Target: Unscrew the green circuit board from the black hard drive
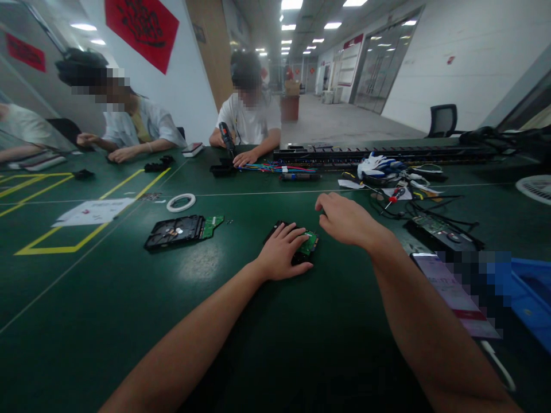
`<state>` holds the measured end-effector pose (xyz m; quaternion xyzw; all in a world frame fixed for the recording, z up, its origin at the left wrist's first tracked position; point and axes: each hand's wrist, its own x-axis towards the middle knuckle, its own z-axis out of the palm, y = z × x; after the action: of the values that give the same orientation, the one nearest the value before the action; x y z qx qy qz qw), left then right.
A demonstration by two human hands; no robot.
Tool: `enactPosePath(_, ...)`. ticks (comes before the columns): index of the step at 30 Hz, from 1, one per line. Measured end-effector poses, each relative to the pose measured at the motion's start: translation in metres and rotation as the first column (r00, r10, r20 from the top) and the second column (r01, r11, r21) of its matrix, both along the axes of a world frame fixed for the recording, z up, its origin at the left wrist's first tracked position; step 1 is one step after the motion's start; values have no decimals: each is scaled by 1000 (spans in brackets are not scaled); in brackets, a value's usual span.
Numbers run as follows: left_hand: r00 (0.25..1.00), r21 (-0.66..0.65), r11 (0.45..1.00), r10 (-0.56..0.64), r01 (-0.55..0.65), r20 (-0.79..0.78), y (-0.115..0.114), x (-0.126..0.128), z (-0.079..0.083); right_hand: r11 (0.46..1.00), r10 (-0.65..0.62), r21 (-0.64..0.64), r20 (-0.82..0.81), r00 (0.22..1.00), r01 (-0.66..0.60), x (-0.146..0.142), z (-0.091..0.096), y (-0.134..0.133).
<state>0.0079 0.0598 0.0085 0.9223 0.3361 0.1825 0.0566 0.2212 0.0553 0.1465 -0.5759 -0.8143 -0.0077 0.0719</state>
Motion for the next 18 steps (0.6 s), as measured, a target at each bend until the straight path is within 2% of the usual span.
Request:
enactPosePath(2, 1000, -3, 1000, -1, 1, -5, 0, 0, 0, 1000, -15, 14, 10, 1000, 15, -2, 0, 0)
enactPosePath(7, 1000, -8, 1000, -3, 3, -2, 0, 0, 1, 987, -159, 44, 52, 986, 157, -4, 2, -1)
enactPosePath(13, 1000, -1, 1000, -8, 8, -12, 0, 0, 1, 1000, -1, 6, -49, 999, 1, -5, 1, -2)
enactPosePath(18, 1000, 5, 1000, -6, 6, -12, 1, 0, -1, 993, -103, 53, -2, 995, 103, -5, -2, 1)
